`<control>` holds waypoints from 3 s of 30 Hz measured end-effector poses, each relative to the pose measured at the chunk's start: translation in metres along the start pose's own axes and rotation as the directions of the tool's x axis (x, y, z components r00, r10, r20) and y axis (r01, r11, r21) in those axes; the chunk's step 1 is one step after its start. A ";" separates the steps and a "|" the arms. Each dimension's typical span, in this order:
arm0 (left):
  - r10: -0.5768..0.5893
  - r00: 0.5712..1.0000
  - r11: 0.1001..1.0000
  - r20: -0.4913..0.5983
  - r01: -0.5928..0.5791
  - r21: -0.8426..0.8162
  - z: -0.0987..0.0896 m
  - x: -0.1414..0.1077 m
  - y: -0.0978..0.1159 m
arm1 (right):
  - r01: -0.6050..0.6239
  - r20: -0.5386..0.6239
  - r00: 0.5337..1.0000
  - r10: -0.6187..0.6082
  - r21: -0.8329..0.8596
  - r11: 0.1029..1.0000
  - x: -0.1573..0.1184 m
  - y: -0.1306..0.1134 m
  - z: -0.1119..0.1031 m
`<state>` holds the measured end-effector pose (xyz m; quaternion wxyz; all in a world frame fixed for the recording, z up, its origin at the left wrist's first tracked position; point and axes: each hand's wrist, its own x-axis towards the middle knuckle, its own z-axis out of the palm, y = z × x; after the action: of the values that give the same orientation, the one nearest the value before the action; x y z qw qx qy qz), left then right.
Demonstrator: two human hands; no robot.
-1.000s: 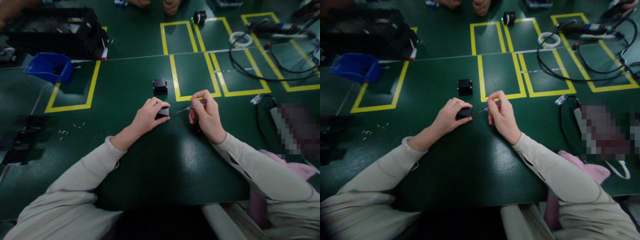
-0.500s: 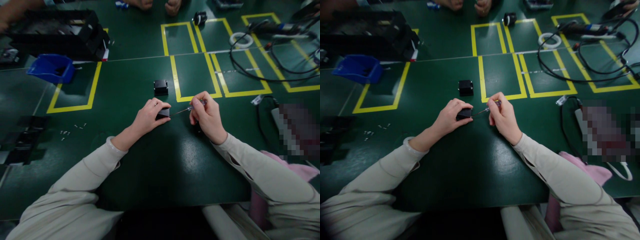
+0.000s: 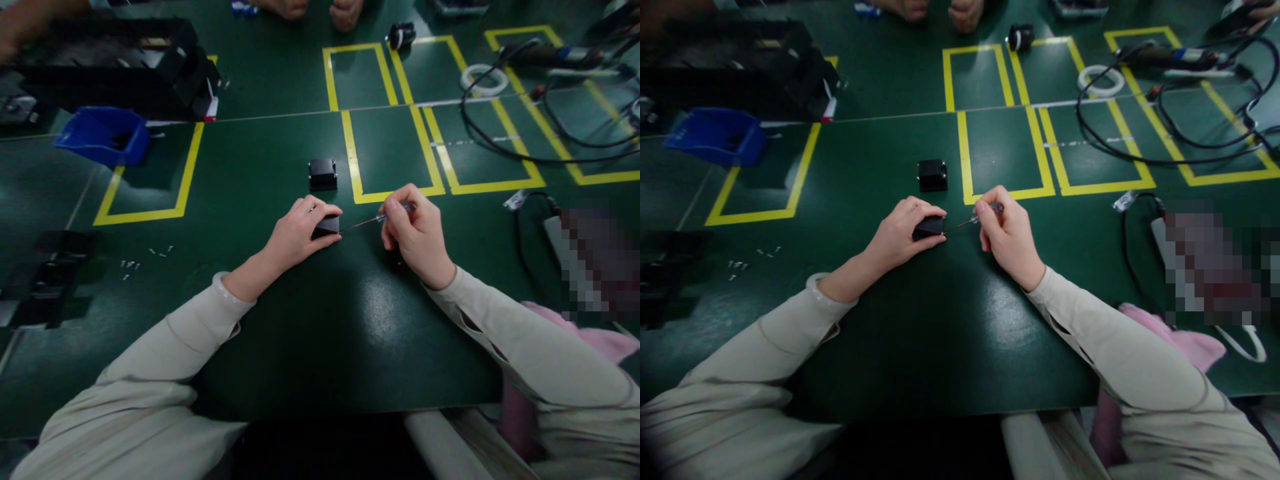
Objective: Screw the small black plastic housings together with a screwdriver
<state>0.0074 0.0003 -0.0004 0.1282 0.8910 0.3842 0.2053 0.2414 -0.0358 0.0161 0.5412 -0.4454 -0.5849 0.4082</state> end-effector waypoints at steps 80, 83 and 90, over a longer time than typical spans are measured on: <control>-0.009 1.000 1.000 -0.006 0.009 0.016 0.000 0.000 0.000 | -0.012 0.023 1.000 0.012 0.031 0.999 0.000 0.001 -0.001; -0.006 1.000 1.000 -0.009 0.006 0.011 -0.001 0.000 0.000 | -0.018 0.020 1.000 0.018 0.010 1.000 0.001 0.001 -0.001; -0.002 1.000 1.000 -0.007 0.002 0.010 0.000 0.000 -0.001 | 0.012 -0.004 1.000 -0.012 0.008 1.000 0.000 0.002 0.000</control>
<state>0.0065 0.0012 -0.0010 0.1226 0.8904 0.3867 0.2063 0.2418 -0.0350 0.0140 0.5466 -0.4405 -0.5846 0.4067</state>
